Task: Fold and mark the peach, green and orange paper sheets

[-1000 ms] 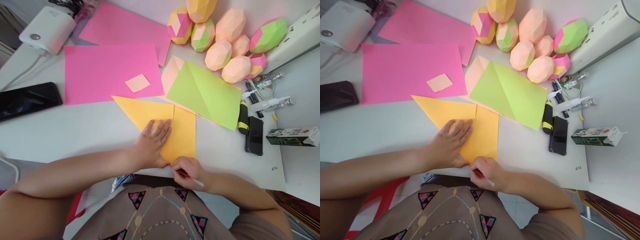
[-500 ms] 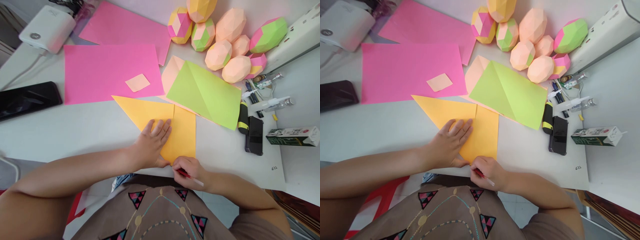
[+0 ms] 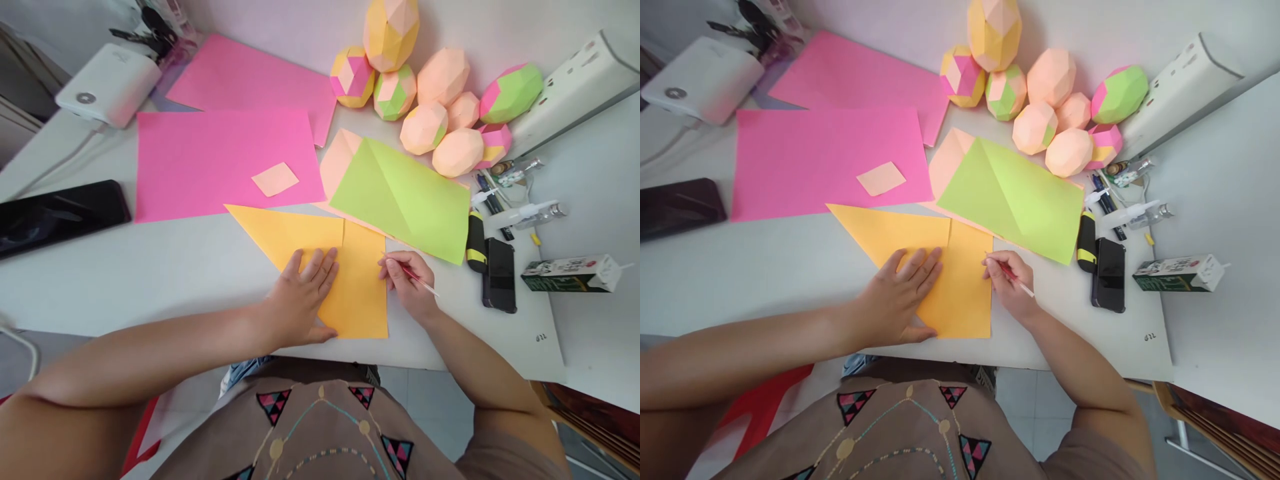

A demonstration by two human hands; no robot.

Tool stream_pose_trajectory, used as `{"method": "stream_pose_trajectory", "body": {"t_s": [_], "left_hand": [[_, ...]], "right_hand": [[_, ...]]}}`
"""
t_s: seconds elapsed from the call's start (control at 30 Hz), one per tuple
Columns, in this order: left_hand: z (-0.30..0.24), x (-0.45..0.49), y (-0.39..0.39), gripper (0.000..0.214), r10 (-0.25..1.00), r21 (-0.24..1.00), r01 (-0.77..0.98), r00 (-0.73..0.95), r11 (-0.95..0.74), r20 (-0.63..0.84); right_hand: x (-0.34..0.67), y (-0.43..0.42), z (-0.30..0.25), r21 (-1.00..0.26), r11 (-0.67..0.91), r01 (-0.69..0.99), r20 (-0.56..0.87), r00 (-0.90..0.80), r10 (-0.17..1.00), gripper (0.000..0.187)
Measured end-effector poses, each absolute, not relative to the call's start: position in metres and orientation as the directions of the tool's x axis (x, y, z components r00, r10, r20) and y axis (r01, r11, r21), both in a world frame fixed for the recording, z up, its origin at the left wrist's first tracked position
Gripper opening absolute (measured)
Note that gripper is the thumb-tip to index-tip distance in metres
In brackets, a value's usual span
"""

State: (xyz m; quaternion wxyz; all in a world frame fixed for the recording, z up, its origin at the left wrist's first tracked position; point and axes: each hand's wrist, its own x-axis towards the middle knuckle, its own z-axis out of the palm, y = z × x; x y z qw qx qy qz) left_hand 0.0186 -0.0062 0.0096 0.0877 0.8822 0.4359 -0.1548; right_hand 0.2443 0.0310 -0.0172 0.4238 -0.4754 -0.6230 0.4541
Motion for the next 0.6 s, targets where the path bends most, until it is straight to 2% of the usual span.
{"method": "stream_pose_trajectory", "body": {"t_s": [0.1, 0.23, 0.3, 0.4, 0.47, 0.53, 0.6], "left_hand": [[0.011, 0.018, -0.012, 0.104, 0.739, 0.007, 0.795, 0.567, -0.607, -0.362], [0.022, 0.018, -0.017, 0.104, 0.749, -0.021, 0.788, 0.576, -0.615, -0.327], [0.030, 0.015, -0.010, 0.091, 0.749, -0.006, 0.777, 0.604, -0.629, -0.273], [0.033, 0.003, 0.016, 0.054, 0.785, 0.082, 0.803, 0.595, -0.591, -0.169], [0.027, -0.013, 0.043, 0.039, 0.905, 0.165, 0.892, 0.426, -0.421, 0.006], [0.016, -0.032, 0.073, 0.031, 0.954, 0.157, 0.943, 0.277, -0.292, 0.110], [0.002, -0.051, 0.098, 0.031, 0.972, 0.159, 0.969, 0.159, -0.187, 0.172]], "right_hand": [[0.247, 0.037, -0.015, -0.970, 0.121, 0.213, 0.095, -0.129, 0.987, 0.020], [0.248, 0.036, -0.013, -0.955, 0.136, 0.264, 0.093, -0.168, 0.981, 0.023], [0.249, 0.036, -0.014, -0.948, 0.139, 0.287, 0.087, -0.187, 0.978, 0.024], [0.250, 0.036, -0.014, -0.942, 0.122, 0.311, 0.067, -0.184, 0.981, 0.027], [0.251, 0.037, -0.015, -0.938, 0.104, 0.330, 0.048, -0.174, 0.984, 0.029], [0.251, 0.037, -0.015, -0.936, 0.095, 0.340, 0.037, -0.174, 0.984, 0.030], [0.251, 0.037, -0.015, -0.935, 0.089, 0.343, 0.030, -0.174, 0.984, 0.031]]}}
